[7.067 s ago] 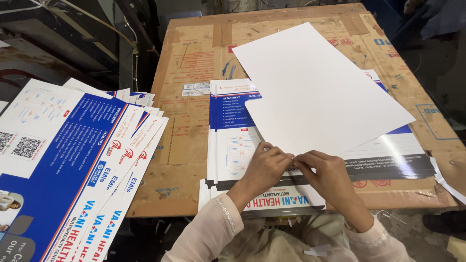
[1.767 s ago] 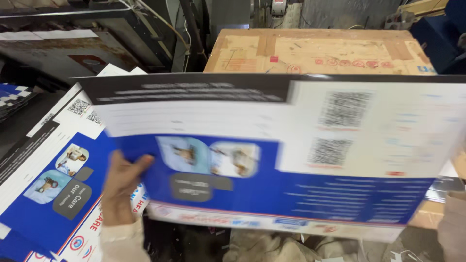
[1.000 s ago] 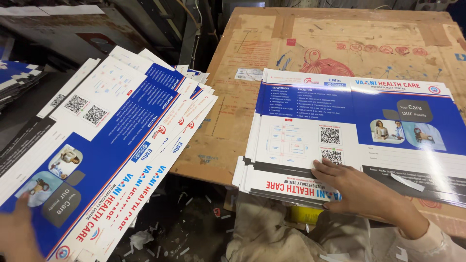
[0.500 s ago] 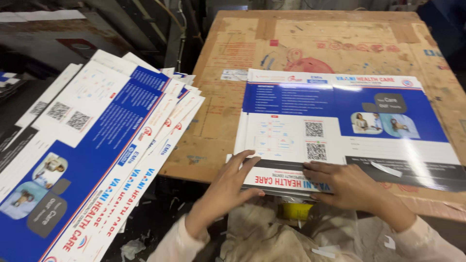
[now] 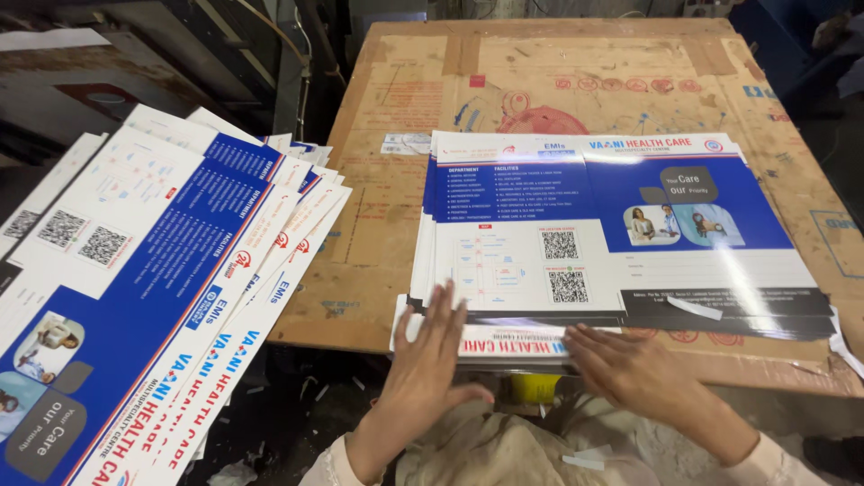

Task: The person folds printed sheets of paper in half by hand on a wooden table. They repeatedly pick up a sheet, fold it, and place it on a growing stack of finished items.

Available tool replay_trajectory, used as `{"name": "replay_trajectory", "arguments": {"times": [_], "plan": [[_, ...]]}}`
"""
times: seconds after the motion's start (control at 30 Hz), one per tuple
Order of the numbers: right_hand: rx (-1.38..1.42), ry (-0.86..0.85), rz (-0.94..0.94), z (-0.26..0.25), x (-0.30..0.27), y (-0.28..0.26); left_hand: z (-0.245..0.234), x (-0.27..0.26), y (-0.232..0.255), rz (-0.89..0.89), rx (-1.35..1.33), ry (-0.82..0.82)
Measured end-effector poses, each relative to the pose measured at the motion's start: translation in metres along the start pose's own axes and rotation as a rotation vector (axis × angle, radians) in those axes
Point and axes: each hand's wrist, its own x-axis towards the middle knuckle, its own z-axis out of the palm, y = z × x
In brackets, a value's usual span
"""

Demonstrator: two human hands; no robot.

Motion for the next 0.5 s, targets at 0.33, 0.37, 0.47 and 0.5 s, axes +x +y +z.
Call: {"name": "replay_trajectory", "arguments": {"times": [0.33,0.37,0.47,0.5], "plan": [[0.063,0.861,0.825,-0.052,0.029,0.048,-0.025,0.059,0.099,0.12,-0.798,0.159],[0.215,0.963,0.837,-0.062,0.041,0.042,-0.025,0.082,0.106,0.202,-0.814,0.2],[0.65,1.198,0.812,-0.083,0.067,0.012,-0.027,0.143,0.137,0.282,-0.579,0.312],[0.77,1.249,0.797,-0.086,0.071,0.004,-0.029,0.158,0.143,0.276,-0.505,0.424]]}}
